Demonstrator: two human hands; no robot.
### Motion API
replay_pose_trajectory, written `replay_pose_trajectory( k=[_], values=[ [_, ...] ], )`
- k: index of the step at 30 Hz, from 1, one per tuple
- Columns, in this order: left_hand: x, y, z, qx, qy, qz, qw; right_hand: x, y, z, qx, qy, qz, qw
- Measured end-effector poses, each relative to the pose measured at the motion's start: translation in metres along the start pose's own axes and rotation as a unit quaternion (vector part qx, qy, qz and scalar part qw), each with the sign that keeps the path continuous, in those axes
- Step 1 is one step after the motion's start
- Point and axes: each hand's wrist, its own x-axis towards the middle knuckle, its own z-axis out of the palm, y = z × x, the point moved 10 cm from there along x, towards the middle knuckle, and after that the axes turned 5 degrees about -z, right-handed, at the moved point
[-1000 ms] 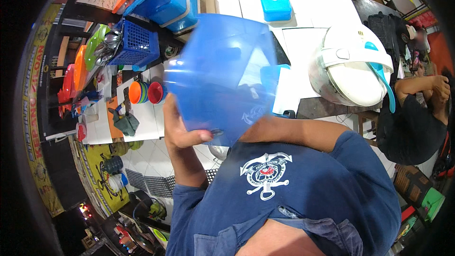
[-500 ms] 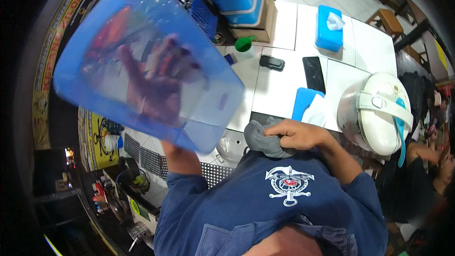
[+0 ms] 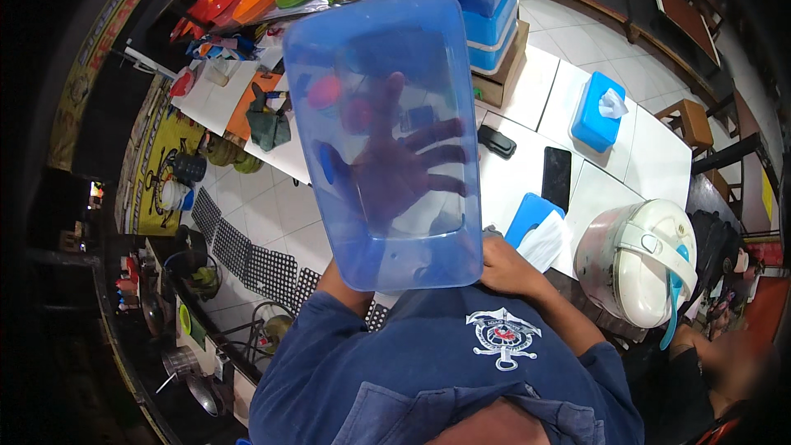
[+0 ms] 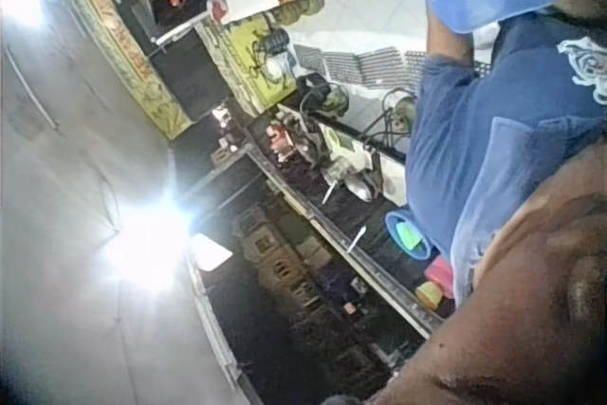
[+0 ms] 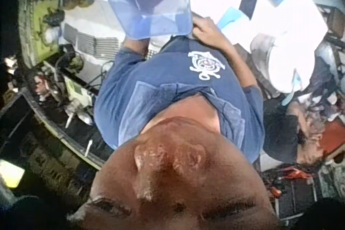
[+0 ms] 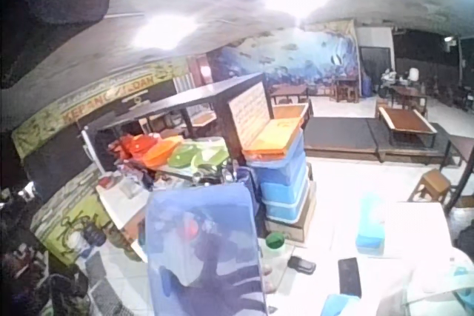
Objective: The person wipes the exterior of a blue plastic container and its lid with a gray cloth, then wipes a clear plastic container and its lid. The person places the cleaned items on the table.
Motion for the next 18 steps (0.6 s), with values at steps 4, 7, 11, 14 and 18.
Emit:
replay_pose_trajectory(
  k=[4,7,11,14,18],
  values=[
    [-0.008,-0.009,-0.005,-0.064,-0.011,0.0,0.998,0.0,0.023,0.005,-0.022,0.036,-0.005,0.999],
    [-0.017,-0.011,-0.003,-0.054,0.011,-0.006,0.998,-0.004,0.05,0.014,0.039,0.025,0.046,0.998],
    [-0.031,-0.01,-0.012,0.046,0.08,0.008,0.996,-0.006,0.066,0.007,0.162,0.086,0.103,0.978],
    [-0.044,0.012,-0.027,0.419,0.197,0.01,0.886,-0.011,0.055,-0.014,0.215,0.193,0.073,0.954],
    [-0.05,0.029,0.009,0.834,0.178,0.065,0.518,-0.033,0.083,-0.033,0.259,0.313,0.108,0.907]
  ],
)
